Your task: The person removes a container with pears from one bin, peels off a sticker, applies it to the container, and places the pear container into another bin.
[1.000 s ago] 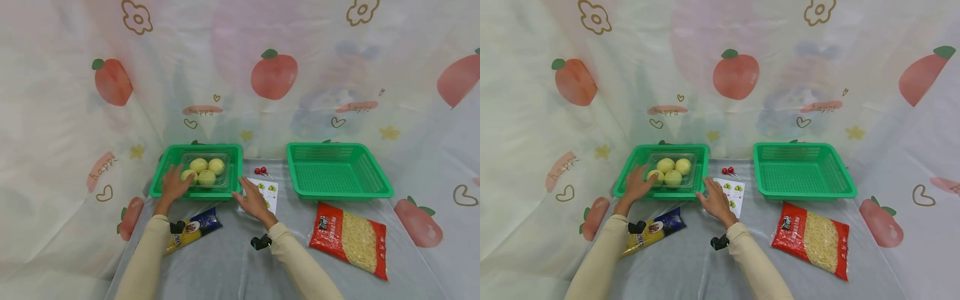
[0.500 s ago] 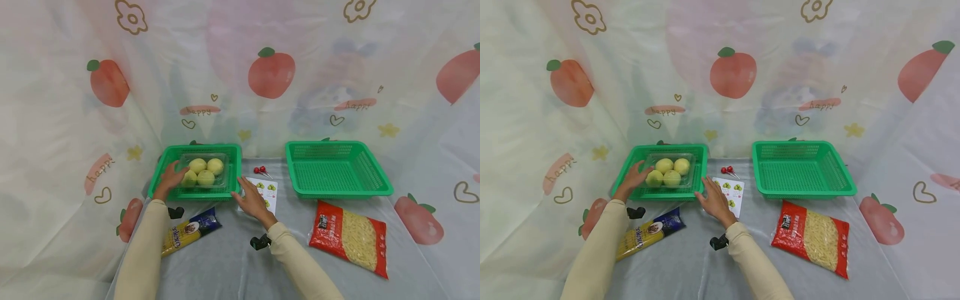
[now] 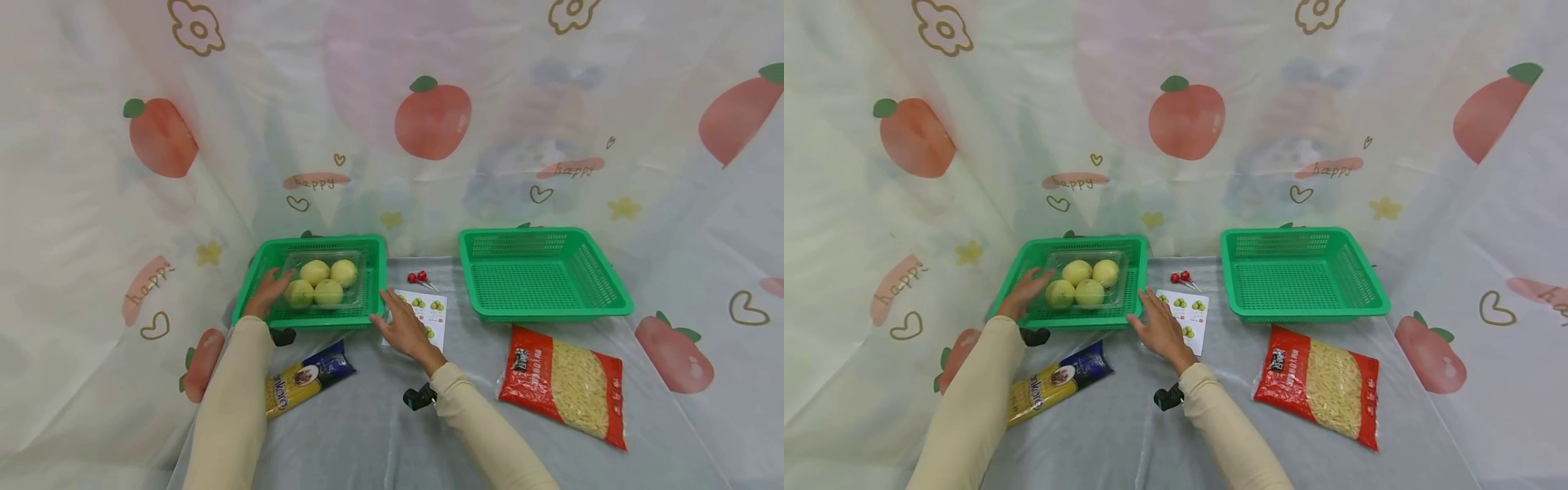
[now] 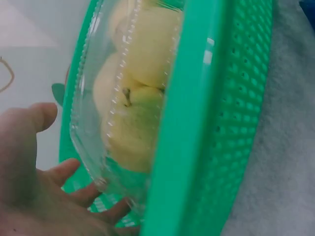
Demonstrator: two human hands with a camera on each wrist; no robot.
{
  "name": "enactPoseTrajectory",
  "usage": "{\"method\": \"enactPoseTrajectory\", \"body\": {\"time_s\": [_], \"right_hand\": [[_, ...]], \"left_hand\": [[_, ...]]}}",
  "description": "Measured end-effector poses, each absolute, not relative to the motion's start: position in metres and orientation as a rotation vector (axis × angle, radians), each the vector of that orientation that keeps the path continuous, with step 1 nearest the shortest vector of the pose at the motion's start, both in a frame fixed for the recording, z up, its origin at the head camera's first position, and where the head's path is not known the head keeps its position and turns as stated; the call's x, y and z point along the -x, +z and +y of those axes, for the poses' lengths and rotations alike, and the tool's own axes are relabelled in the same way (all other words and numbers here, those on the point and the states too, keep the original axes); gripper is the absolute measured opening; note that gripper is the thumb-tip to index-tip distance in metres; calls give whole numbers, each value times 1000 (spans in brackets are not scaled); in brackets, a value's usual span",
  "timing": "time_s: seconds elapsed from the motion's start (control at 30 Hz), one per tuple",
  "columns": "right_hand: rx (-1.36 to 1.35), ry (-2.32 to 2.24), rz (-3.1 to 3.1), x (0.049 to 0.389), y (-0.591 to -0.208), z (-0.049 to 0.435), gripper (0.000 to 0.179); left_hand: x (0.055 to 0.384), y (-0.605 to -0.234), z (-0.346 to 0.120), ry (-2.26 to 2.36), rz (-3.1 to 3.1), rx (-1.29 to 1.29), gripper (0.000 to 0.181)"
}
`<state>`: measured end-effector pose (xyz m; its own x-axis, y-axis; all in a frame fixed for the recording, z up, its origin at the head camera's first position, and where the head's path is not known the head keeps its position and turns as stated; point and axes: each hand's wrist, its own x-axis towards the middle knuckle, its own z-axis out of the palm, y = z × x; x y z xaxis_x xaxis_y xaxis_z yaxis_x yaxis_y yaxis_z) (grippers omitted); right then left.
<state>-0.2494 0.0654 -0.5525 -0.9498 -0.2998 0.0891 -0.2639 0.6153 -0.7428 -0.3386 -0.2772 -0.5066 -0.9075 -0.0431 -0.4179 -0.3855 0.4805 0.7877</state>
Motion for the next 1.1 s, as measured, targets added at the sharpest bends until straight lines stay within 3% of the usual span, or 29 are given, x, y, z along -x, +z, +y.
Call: {"method": "enactPoseTrajectory", "body": {"time_s": [0.3, 0.63, 0.8, 0.97, 1.1], "right_hand": [[467, -1256, 2783, 249, -551, 61, 70], [474, -1214, 2800, 249, -552, 61, 71], [490, -1214, 2804, 251, -551, 63, 71], [504, -1198, 2805, 251, -550, 66, 72], [494, -1163, 2820, 249, -551, 71, 72]], "left_hand": [[333, -496, -272, 1368, 2373, 453, 84], [333, -495, -271, 1403, 2307, 583, 97], [333, -492, -267, 1508, 2290, 568, 88], [328, -496, -264, 1640, 2300, 574, 68], [323, -498, -266, 1657, 2338, 580, 73]]}}
